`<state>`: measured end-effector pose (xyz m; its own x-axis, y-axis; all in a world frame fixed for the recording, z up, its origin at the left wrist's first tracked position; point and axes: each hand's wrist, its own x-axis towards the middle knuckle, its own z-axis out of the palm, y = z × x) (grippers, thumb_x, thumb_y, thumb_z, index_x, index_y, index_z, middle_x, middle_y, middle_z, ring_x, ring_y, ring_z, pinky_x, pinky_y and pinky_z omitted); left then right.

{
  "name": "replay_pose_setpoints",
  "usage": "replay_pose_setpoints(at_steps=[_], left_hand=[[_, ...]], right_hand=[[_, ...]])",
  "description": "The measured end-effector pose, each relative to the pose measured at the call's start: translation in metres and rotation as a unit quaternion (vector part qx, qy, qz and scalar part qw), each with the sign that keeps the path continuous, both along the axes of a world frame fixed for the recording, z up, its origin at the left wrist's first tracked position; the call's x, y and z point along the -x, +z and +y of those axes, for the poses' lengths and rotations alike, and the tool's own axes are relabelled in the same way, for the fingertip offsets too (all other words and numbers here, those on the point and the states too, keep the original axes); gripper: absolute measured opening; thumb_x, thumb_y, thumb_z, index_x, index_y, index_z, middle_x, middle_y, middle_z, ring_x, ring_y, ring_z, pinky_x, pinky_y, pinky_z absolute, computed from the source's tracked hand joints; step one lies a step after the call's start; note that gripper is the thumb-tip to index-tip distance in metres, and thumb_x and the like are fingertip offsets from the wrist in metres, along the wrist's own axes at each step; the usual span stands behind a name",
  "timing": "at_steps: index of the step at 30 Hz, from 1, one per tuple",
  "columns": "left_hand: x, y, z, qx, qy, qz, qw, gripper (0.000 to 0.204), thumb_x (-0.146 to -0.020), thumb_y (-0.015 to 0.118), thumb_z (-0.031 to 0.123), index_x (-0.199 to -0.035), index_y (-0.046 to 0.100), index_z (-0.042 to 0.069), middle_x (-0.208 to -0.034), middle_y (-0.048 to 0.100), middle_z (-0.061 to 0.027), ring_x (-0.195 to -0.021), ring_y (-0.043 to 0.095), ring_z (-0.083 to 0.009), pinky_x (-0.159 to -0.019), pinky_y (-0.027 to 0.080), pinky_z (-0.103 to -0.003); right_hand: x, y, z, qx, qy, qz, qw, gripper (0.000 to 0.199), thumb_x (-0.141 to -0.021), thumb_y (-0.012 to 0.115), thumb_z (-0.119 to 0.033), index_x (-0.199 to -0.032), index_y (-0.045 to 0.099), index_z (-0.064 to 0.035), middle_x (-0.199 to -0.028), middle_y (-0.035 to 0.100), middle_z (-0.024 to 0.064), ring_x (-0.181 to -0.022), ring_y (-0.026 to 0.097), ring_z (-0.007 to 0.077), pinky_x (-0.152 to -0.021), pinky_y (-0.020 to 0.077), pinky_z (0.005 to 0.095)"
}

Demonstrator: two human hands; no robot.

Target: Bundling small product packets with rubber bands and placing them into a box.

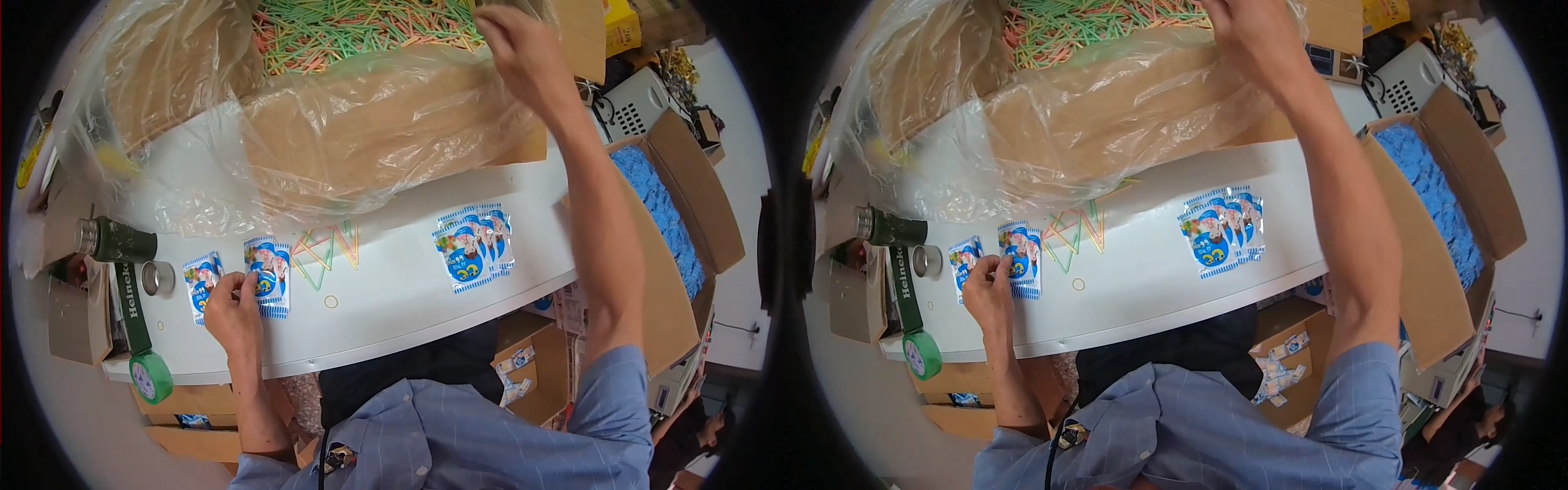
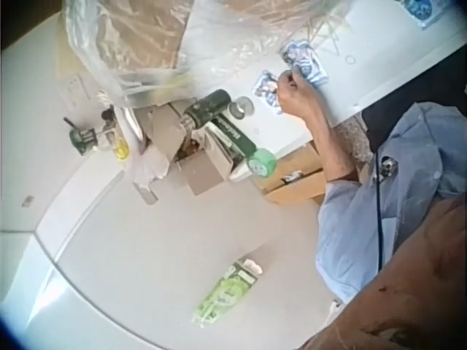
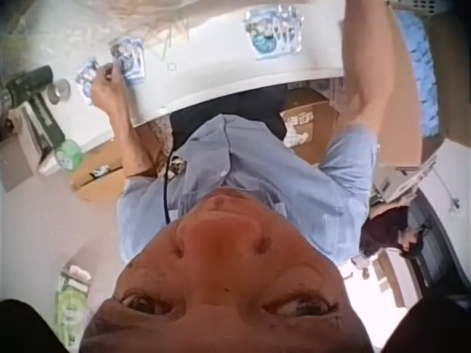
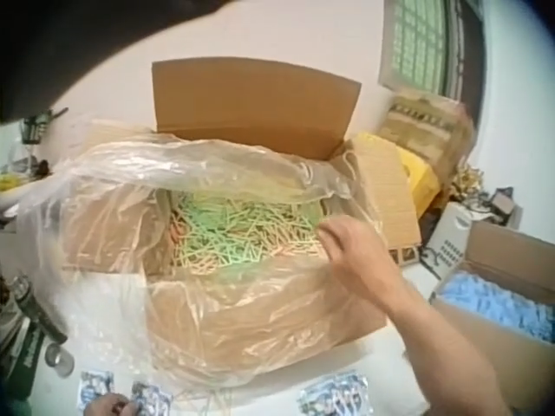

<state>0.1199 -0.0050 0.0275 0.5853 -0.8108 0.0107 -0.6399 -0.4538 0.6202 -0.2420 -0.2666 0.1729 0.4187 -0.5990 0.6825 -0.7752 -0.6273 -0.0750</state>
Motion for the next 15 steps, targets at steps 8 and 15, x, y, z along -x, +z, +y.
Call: replay_pose_setpoints(at_steps=[8,15], left_hand=[[-0.006,-0.003,0.013,0.112,-0.033,-0.044,0.992,0.004,-0.091,0.070,0.007,-0.091,0.068,0.003,-0.078,0.063,-0.0090,-0.067,0.059,-0.0205,-0.064,0.048,-0.032],[-0.009,0.015,0.022,0.176,0.016,0.175,0.969,0.009,-0.097,0.064,0.005,-0.101,0.063,-0.003,-0.086,0.067,-0.0033,-0.078,0.058,-0.0047,-0.071,0.047,-0.019]], right_hand=[[0.006,-0.004,-0.137,-0.129,0.192,-0.072,0.970,0.046,-0.092,0.043,-0.008,-0.136,0.053,-0.0042,-0.137,0.054,0.0251,-0.131,0.049,0.0377,-0.109,0.0392,0.0455],[-0.003,-0.035,-0.189,0.044,-0.181,0.308,0.933,0.050,-0.096,0.041,-0.014,-0.145,0.046,-0.0081,-0.149,0.044,0.0216,-0.140,0.038,0.0375,-0.116,0.0304,0.0438]])
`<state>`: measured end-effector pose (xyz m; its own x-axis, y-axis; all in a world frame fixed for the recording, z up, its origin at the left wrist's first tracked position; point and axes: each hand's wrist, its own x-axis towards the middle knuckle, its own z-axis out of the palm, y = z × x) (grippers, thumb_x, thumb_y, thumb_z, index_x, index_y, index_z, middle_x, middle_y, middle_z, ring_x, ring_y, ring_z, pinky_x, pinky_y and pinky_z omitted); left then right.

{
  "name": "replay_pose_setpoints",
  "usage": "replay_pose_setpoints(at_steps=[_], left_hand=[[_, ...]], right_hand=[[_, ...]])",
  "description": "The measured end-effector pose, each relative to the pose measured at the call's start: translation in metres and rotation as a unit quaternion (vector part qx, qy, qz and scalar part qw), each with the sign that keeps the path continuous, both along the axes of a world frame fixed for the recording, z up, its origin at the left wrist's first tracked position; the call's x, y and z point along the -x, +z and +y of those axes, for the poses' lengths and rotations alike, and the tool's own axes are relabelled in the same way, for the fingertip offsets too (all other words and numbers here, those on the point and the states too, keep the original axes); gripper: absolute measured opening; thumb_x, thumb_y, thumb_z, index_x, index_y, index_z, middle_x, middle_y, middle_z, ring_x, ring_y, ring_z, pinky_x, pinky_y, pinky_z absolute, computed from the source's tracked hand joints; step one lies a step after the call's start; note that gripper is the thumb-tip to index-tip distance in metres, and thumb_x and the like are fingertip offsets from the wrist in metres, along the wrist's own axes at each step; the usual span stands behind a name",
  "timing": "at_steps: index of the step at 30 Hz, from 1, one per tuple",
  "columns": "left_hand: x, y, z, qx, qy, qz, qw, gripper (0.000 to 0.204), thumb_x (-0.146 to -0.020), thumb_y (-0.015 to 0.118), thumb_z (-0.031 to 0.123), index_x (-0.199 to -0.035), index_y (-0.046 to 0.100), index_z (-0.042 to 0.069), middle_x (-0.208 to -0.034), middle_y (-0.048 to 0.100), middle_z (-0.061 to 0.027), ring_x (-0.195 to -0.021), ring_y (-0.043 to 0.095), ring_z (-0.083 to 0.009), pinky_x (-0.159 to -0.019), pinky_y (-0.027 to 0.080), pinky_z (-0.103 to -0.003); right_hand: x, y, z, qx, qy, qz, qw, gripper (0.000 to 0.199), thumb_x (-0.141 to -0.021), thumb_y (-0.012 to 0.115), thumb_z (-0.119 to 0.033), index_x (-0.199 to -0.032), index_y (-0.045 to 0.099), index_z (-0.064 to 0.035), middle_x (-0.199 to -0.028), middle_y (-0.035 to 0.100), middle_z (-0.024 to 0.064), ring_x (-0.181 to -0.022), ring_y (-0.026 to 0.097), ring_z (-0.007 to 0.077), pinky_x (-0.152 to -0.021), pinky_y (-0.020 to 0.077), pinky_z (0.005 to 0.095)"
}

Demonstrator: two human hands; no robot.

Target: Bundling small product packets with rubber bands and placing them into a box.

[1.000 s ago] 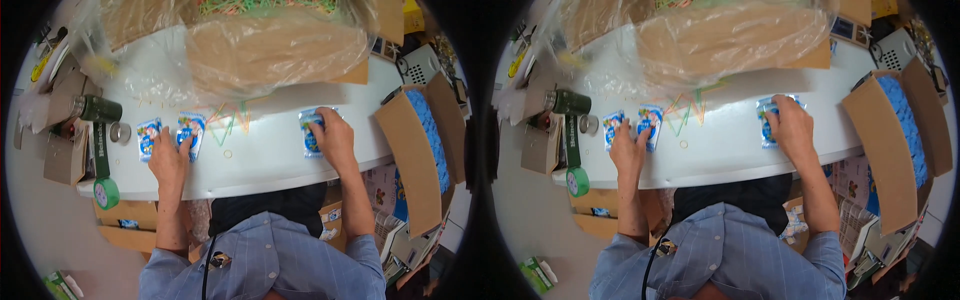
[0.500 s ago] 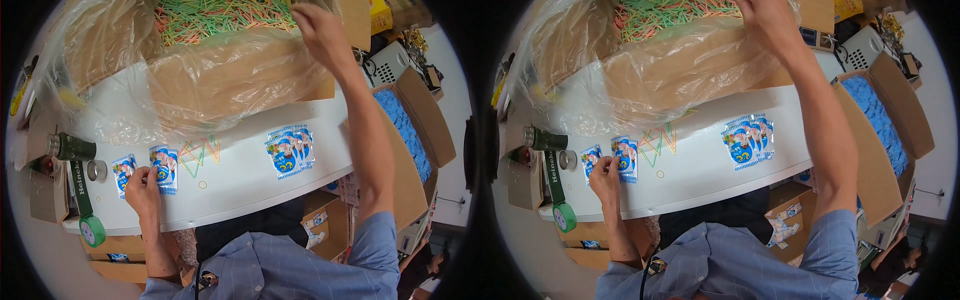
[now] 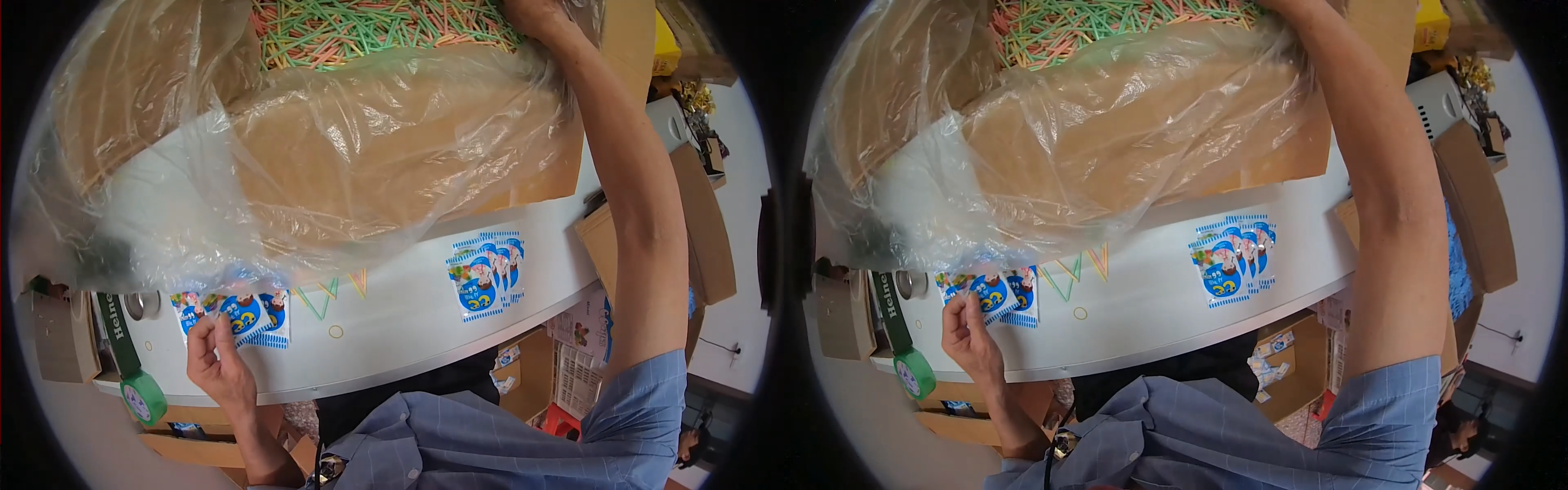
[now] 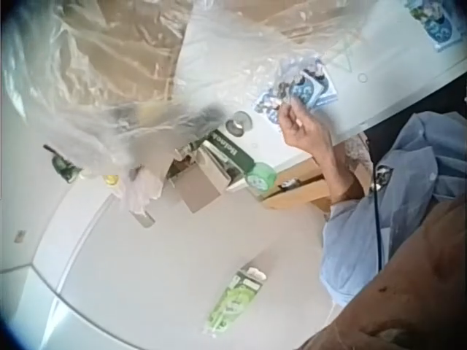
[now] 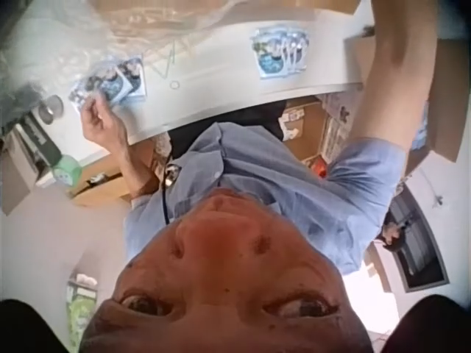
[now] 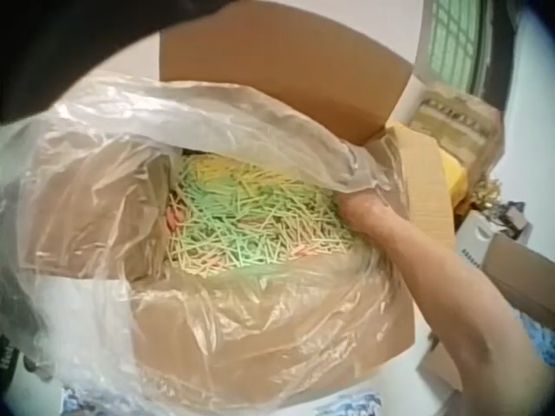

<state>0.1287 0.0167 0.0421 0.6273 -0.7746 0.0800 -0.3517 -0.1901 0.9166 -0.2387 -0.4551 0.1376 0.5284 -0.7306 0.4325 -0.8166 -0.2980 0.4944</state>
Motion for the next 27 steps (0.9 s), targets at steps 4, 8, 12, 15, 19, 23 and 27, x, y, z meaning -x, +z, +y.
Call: replay_pose_setpoints(at_steps=[4,8,12,15,19,23,27], left_hand=[[0.001,-0.001,-0.003,0.040,0.012,0.039,0.998,0.011,-0.098,0.064,0.006,-0.103,0.063,-0.003,-0.090,0.068,-0.0052,-0.079,0.059,-0.0056,-0.072,0.047,-0.018],[0.002,-0.002,-0.003,0.063,0.011,0.041,0.997,0.012,-0.097,0.065,0.006,-0.104,0.063,-0.004,-0.093,0.069,-0.0068,-0.081,0.061,-0.0064,-0.073,0.048,-0.018],[0.002,0.001,0.002,0.063,0.032,0.049,0.996,0.012,-0.097,0.065,0.006,-0.104,0.063,-0.004,-0.093,0.070,-0.0071,-0.081,0.062,-0.0067,-0.073,0.049,-0.018],[0.002,0.004,0.003,0.063,0.034,0.041,0.997,0.012,-0.097,0.065,0.005,-0.104,0.062,-0.004,-0.093,0.070,-0.0073,-0.081,0.062,-0.0067,-0.074,0.050,-0.019],[0.003,0.007,0.005,0.090,0.017,0.046,0.995,0.011,-0.097,0.064,0.004,-0.104,0.062,-0.005,-0.093,0.069,-0.0077,-0.082,0.062,-0.0070,-0.074,0.050,-0.019],[0.009,0.009,0.003,0.125,0.004,0.057,0.991,0.012,-0.098,0.062,0.004,-0.106,0.061,-0.004,-0.095,0.069,-0.0079,-0.083,0.062,-0.0073,-0.075,0.050,-0.020],[0.012,0.013,0.001,0.167,-0.010,0.269,0.948,0.018,-0.101,0.057,0.009,-0.115,0.059,-0.002,-0.104,0.069,-0.0101,-0.089,0.068,-0.0125,-0.075,0.057,-0.026]], right_hand=[[-0.014,0.006,0.005,-0.016,-0.004,-0.104,0.994,0.049,-0.097,0.043,-0.018,-0.145,0.046,-0.0072,-0.150,0.044,0.0183,-0.140,0.039,0.0356,-0.116,0.0306,0.0424],[-0.001,-0.004,-0.024,-0.019,-0.031,0.057,0.998,0.049,-0.098,0.045,-0.019,-0.145,0.046,-0.0068,-0.151,0.043,0.0176,-0.141,0.038,0.0348,-0.117,0.0303,0.0418],[-0.001,-0.009,-0.024,-0.055,-0.076,0.069,0.993,0.049,-0.097,0.046,-0.018,-0.145,0.047,-0.0068,-0.150,0.045,0.0183,-0.141,0.038,0.0343,-0.118,0.0296,0.0413],[0.020,-0.009,-0.028,-0.050,0.064,-0.014,0.997,0.048,-0.095,0.048,-0.017,-0.142,0.049,-0.0067,-0.148,0.046,0.0196,-0.139,0.041,0.0342,-0.117,0.0300,0.0409],[0.022,0.022,0.002,-0.119,-0.007,-0.066,0.991,0.035,-0.095,0.046,-0.016,-0.124,0.060,-0.0041,-0.123,0.062,0.0218,-0.115,0.058,0.0375,-0.099,0.0440,0.0461],[0.004,0.050,0.055,-0.076,0.119,-0.062,0.988,0.025,-0.094,0.045,-0.013,-0.103,0.065,-0.0012,-0.094,0.066,0.0217,-0.089,0.063,0.0367,-0.078,0.0493,0.0466],[-0.024,0.085,0.144,-0.363,0.053,-0.326,0.871,0.026,-0.095,0.054,-0.016,-0.109,0.067,0.0018,-0.096,0.068,0.0228,-0.093,0.064,0.0344,-0.083,0.0507,0.0423]])
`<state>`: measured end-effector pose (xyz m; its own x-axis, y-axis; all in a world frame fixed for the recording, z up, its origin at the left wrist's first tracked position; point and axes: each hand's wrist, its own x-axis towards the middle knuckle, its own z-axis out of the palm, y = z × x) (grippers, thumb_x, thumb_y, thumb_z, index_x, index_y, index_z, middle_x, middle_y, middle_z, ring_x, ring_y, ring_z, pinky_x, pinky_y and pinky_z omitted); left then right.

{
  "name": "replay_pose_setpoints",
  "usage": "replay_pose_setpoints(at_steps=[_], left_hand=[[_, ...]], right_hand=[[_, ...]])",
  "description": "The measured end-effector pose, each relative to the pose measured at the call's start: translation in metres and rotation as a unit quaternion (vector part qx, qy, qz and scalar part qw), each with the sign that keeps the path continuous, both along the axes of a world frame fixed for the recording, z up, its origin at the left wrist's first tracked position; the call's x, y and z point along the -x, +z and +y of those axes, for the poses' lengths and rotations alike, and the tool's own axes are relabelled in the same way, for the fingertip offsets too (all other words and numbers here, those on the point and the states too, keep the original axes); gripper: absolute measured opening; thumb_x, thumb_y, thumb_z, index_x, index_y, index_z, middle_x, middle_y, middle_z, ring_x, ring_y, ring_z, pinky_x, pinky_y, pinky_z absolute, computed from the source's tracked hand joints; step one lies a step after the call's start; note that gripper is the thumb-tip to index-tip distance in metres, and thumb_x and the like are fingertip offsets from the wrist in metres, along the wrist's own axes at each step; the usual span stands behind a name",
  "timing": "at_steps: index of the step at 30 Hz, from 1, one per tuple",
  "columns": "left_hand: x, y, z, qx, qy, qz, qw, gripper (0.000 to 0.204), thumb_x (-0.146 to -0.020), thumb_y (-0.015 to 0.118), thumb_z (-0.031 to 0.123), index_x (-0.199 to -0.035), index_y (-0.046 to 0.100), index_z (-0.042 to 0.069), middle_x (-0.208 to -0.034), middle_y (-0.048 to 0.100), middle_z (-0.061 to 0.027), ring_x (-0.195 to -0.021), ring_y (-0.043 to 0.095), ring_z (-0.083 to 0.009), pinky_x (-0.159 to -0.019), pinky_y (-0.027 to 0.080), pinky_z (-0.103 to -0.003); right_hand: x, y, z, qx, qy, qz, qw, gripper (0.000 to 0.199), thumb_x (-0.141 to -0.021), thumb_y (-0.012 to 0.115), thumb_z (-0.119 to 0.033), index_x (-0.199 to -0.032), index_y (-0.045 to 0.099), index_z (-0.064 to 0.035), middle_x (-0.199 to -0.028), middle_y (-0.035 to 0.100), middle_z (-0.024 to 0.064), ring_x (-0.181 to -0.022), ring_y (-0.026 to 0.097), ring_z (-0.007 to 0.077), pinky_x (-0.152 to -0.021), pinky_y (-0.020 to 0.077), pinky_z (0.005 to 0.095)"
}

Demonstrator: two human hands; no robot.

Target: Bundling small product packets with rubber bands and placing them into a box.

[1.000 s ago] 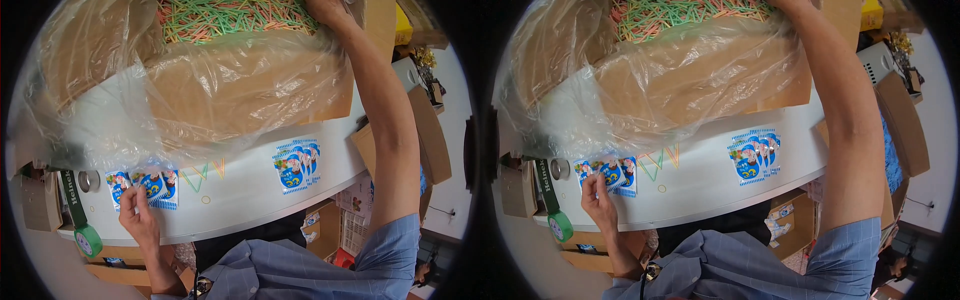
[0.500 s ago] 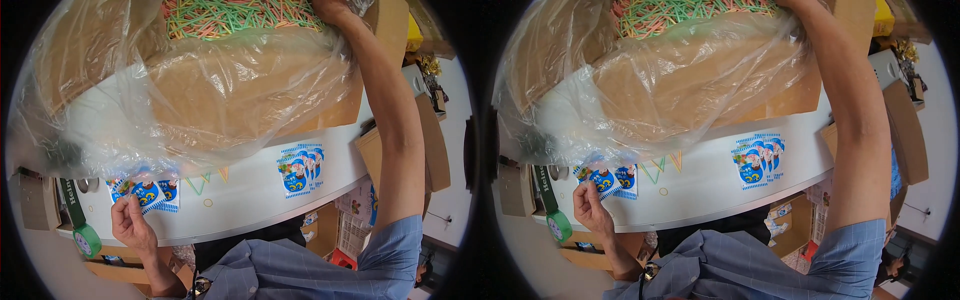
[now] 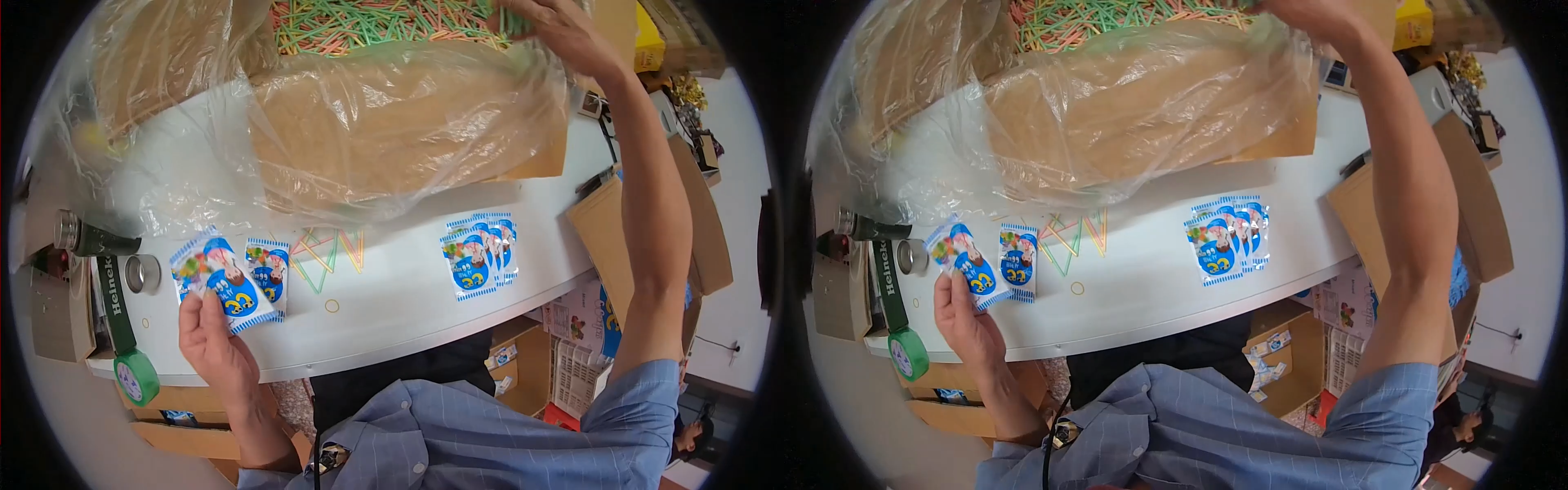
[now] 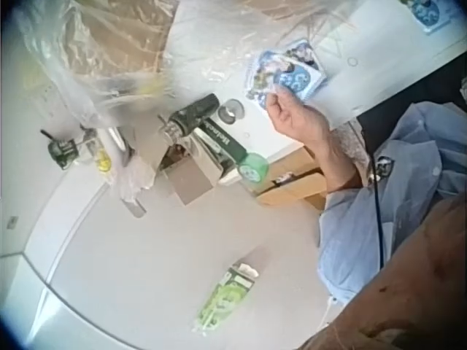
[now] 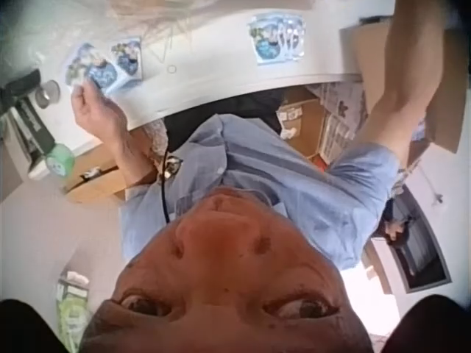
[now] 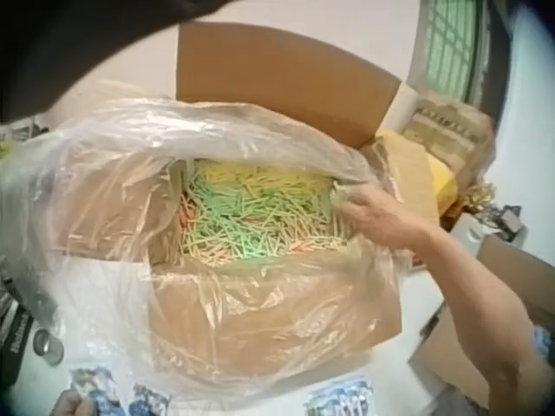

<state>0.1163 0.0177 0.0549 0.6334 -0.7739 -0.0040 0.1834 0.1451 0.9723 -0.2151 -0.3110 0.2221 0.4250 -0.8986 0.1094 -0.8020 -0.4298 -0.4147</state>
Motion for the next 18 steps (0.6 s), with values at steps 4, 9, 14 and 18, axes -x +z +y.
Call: replay_pose_setpoints(at_steps=[4,9,14,18], left_hand=[[0.029,0.021,-0.009,-0.026,-0.056,0.293,0.954,0.024,-0.102,0.053,0.014,-0.123,0.058,0.003,-0.111,0.069,-0.0085,-0.094,0.071,-0.0181,-0.065,0.064,-0.034],[0.061,0.021,-0.008,-0.019,-0.076,0.323,0.943,0.022,-0.103,0.051,0.014,-0.121,0.057,0.003,-0.113,0.067,-0.0097,-0.096,0.069,-0.0168,-0.074,0.061,-0.034],[0.102,0.029,-0.029,0.090,-0.197,0.051,0.975,0.011,-0.102,0.053,0.008,-0.109,0.055,0.000,-0.105,0.063,-0.0063,-0.098,0.059,-0.0080,-0.083,0.049,-0.026],[0.134,0.024,-0.048,0.004,-0.326,0.064,0.943,0.016,-0.102,0.054,0.012,-0.110,0.055,-0.002,-0.095,0.067,-0.0085,-0.083,0.062,-0.0068,-0.069,0.050,-0.022]], right_hand=[[0.011,-0.016,0.065,-0.316,0.040,-0.361,0.876,0.029,-0.101,0.056,-0.024,-0.109,0.061,0.0031,-0.100,0.071,0.0190,-0.093,0.073,0.0300,-0.073,0.0622,0.0333],[-0.003,-0.057,0.150,-0.450,0.021,-0.474,0.757,0.032,-0.100,0.057,-0.026,-0.115,0.059,0.0014,-0.098,0.071,0.0181,-0.094,0.072,0.0378,-0.070,0.0641,0.0387],[-0.025,-0.108,0.224,-0.607,0.020,-0.465,0.644,0.035,-0.101,0.056,-0.026,-0.124,0.057,0.0008,-0.102,0.069,0.0188,-0.093,0.072,0.0379,-0.076,0.0629,0.0426],[-0.045,-0.138,0.258,-0.639,0.034,-0.493,0.589,0.044,-0.100,0.057,-0.036,-0.124,0.058,0.0006,-0.106,0.068,0.0172,-0.093,0.072,0.0314,-0.079,0.0619,0.0431]])
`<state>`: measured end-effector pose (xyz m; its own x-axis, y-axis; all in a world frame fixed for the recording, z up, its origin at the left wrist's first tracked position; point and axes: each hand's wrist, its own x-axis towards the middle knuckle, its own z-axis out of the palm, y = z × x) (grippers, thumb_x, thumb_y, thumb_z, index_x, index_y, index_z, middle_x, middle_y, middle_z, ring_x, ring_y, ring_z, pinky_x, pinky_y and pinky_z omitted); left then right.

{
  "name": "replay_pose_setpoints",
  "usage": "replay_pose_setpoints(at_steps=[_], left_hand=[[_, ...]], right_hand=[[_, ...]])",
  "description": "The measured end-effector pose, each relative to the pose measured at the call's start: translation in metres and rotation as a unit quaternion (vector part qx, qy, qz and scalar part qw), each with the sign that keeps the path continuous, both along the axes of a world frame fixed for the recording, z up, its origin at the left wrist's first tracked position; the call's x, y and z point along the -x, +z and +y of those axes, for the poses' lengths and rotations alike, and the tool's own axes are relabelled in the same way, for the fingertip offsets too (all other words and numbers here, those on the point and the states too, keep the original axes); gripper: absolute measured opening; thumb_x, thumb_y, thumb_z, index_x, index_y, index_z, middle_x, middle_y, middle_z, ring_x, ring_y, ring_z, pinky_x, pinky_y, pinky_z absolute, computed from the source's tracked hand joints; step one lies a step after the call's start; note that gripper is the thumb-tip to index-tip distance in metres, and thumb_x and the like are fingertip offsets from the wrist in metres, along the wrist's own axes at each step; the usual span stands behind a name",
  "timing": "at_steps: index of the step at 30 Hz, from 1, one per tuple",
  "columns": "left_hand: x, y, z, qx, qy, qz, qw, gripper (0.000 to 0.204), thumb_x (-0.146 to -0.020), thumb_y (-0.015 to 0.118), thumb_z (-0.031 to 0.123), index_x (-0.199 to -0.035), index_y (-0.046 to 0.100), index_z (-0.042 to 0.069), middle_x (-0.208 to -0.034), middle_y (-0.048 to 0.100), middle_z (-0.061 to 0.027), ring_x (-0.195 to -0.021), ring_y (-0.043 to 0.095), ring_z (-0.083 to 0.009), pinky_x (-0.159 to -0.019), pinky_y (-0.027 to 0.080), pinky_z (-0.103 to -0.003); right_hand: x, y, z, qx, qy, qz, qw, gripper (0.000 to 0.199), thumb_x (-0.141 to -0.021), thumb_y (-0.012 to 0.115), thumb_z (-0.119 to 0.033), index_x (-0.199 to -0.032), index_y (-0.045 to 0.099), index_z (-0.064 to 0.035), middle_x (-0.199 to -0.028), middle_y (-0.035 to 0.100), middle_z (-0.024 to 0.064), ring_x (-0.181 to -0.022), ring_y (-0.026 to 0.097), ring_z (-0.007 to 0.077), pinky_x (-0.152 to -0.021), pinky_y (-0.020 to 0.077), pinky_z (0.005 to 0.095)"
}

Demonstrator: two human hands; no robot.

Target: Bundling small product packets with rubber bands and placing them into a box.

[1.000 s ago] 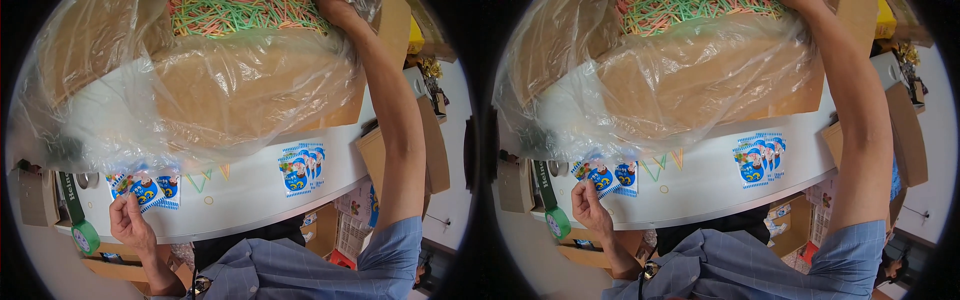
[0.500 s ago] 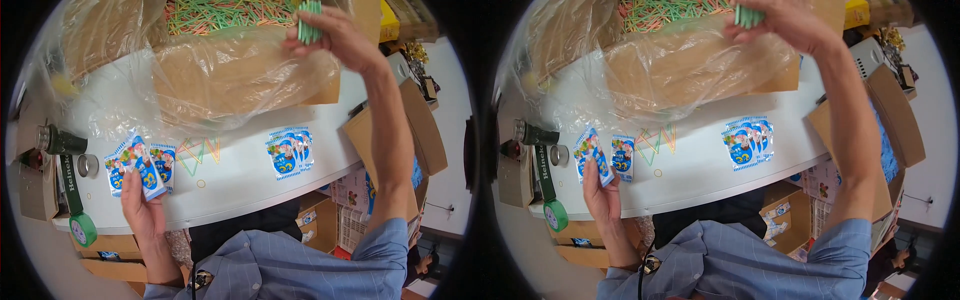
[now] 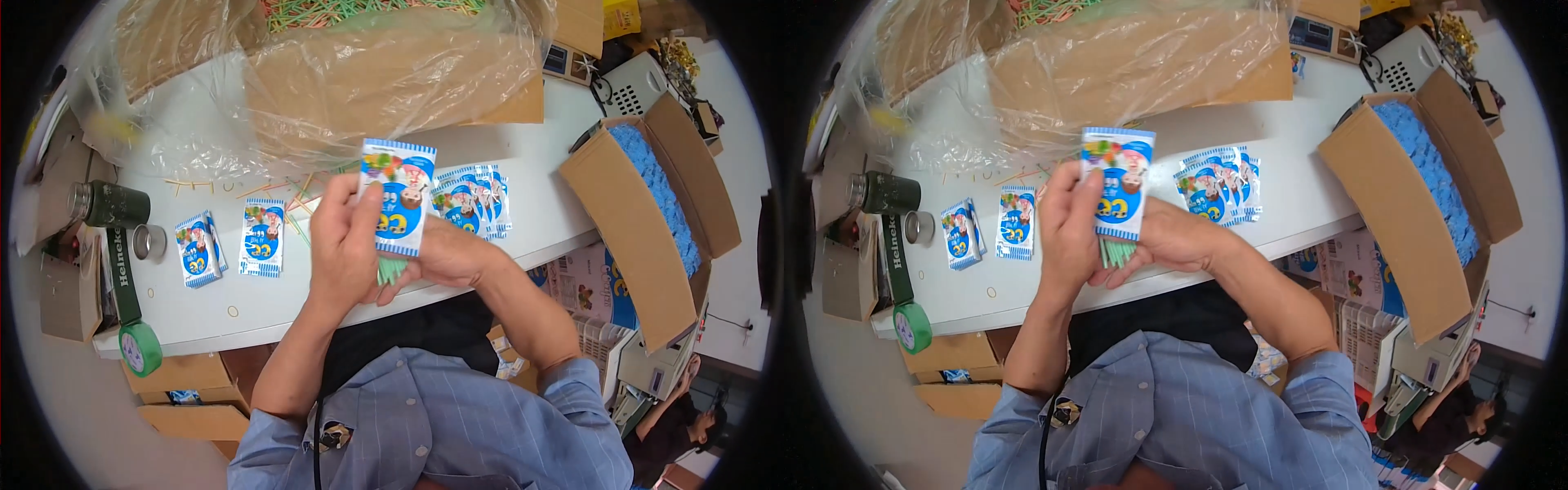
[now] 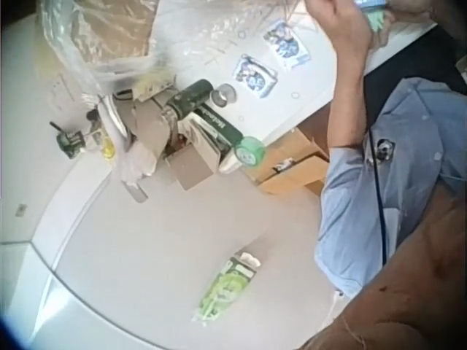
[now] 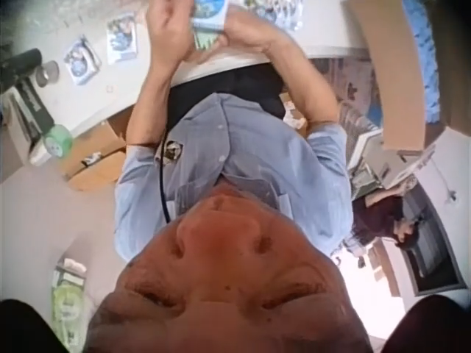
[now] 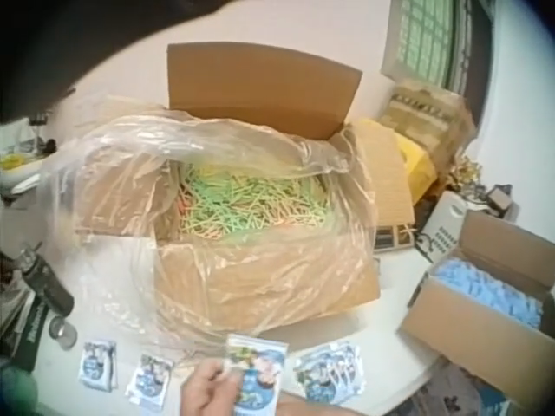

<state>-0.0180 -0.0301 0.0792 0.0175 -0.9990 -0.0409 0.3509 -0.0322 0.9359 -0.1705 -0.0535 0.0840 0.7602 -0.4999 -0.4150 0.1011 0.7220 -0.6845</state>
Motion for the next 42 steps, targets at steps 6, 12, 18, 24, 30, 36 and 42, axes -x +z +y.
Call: replay_pose_setpoints(at_steps=[6,12,18,24,30,36,42], left_hand=[[-0.012,-0.025,0.009,-0.047,0.004,-0.020,0.999,0.015,-0.102,0.056,0.013,-0.108,0.060,0.000,-0.097,0.068,-0.0074,-0.084,0.063,-0.0062,-0.072,0.050,-0.022],[-0.065,-0.014,0.014,-0.008,0.196,0.108,0.975,0.022,-0.103,0.055,0.015,-0.118,0.060,0.000,-0.109,0.070,-0.0078,-0.094,0.069,-0.0123,-0.081,0.057,-0.027],[-0.074,-0.027,0.027,-0.110,0.180,0.170,0.963,0.026,-0.101,0.059,0.014,-0.122,0.060,0.001,-0.108,0.070,-0.0066,-0.090,0.070,-0.0119,-0.073,0.061,-0.028],[-0.066,-0.039,0.028,-0.106,0.159,0.040,0.981,0.013,-0.092,0.070,0.007,-0.102,0.071,-0.001,-0.095,0.074,-0.0067,-0.080,0.068,-0.0091,-0.070,0.054,-0.023],[-0.056,-0.046,0.041,-0.085,0.075,-0.163,0.980,0.013,-0.093,0.070,0.008,-0.096,0.074,-0.004,-0.077,0.070,-0.0009,-0.070,0.057,-0.0015,-0.061,0.044,-0.018],[-0.046,-0.042,0.054,-0.080,-0.008,-0.177,0.981,0.017,-0.092,0.071,0.008,-0.102,0.074,-0.004,-0.084,0.074,-0.0050,-0.073,0.062,-0.0056,-0.066,0.049,-0.020],[-0.042,-0.041,0.055,-0.085,-0.064,-0.137,0.985,0.017,-0.092,0.071,0.007,-0.103,0.074,-0.004,-0.087,0.075,-0.0081,-0.076,0.065,-0.0082,-0.068,0.052,-0.022]], right_hand=[[0.009,-0.040,0.008,0.014,0.033,-0.014,0.999,0.035,-0.103,0.053,-0.034,-0.119,0.058,-0.0034,-0.102,0.069,0.0148,-0.096,0.069,0.0257,-0.082,0.0582,0.0406],[0.009,-0.054,-0.002,0.451,-0.098,0.188,0.867,0.017,-0.103,0.050,-0.015,-0.111,0.058,-0.0031,-0.108,0.070,0.0141,-0.111,0.064,0.0230,-0.101,0.0450,0.0365],[0.008,-0.092,-0.001,0.587,-0.110,0.270,0.756,0.017,-0.102,0.052,-0.014,-0.115,0.058,-0.0055,-0.122,0.067,0.0168,-0.124,0.058,0.0308,-0.116,0.0310,0.0444],[0.006,-0.085,-0.005,0.547,-0.112,0.246,0.793,0.019,-0.104,0.049,-0.017,-0.115,0.058,-0.0037,-0.119,0.069,0.0159,-0.119,0.062,0.0310,-0.114,0.0357,0.0433],[0.012,-0.067,-0.008,0.191,-0.308,0.002,0.932,0.020,-0.106,0.048,-0.022,-0.113,0.054,-0.0039,-0.116,0.068,0.0197,-0.124,0.059,0.0288,-0.109,0.0405,0.0392],[0.000,-0.032,-0.004,0.181,-0.335,-0.168,0.909,0.019,-0.107,0.044,-0.022,-0.113,0.052,-0.0065,-0.118,0.066,0.0227,-0.130,0.053,0.0357,-0.115,0.0333,0.0469],[-0.015,-0.022,0.004,0.211,-0.303,-0.225,0.902,0.017,-0.107,0.041,-0.020,-0.115,0.050,-0.0077,-0.121,0.065,0.0239,-0.133,0.050,0.0384,-0.116,0.0310,0.0509]])
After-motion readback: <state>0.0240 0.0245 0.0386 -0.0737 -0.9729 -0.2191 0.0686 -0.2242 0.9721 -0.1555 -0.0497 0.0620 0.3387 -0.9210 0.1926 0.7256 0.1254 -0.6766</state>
